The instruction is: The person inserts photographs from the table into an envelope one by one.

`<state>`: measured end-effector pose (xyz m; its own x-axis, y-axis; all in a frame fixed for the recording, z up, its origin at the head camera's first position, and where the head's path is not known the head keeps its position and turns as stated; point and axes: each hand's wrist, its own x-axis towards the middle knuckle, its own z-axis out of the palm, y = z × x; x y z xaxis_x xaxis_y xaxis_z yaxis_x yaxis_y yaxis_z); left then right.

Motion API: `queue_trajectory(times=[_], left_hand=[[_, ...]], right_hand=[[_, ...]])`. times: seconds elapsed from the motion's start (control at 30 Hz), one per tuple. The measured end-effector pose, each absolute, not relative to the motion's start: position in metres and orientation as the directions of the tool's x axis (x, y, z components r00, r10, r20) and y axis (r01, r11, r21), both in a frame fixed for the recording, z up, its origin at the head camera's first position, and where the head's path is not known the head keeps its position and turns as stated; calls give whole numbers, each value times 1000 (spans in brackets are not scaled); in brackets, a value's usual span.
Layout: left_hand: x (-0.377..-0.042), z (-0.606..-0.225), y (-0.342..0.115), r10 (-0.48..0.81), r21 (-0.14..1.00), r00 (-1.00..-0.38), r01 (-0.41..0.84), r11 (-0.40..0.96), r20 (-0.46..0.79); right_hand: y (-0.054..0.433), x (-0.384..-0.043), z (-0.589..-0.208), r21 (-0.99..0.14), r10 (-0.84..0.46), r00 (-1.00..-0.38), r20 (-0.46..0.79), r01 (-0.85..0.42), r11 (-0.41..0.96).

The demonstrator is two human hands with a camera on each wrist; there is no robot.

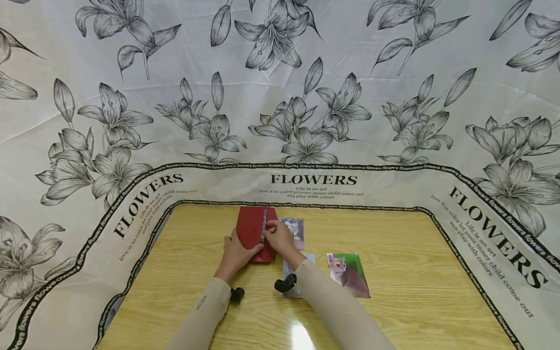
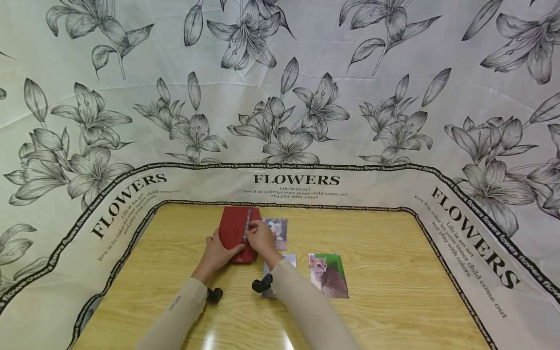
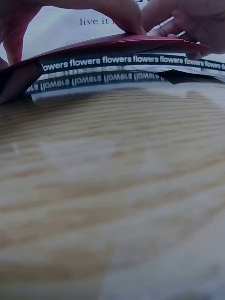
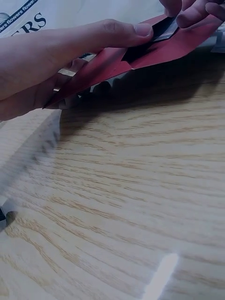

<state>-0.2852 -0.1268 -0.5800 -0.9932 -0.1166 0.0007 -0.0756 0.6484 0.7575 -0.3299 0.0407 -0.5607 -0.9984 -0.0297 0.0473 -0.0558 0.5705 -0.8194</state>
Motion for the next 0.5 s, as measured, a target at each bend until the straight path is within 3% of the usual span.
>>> queue_trajectory(times=[0.27,0.5], left_hand=[[-285,-582,-128,-116,766,-993,-92,636,-23],[-286,-583,-129,-115,763,-993,-104,638,-40]], right_hand=[[66,-324,-562,-906,-66,-995,81,-101,411],[95,-323,-561,-894,-49,-992,116,-126,429]])
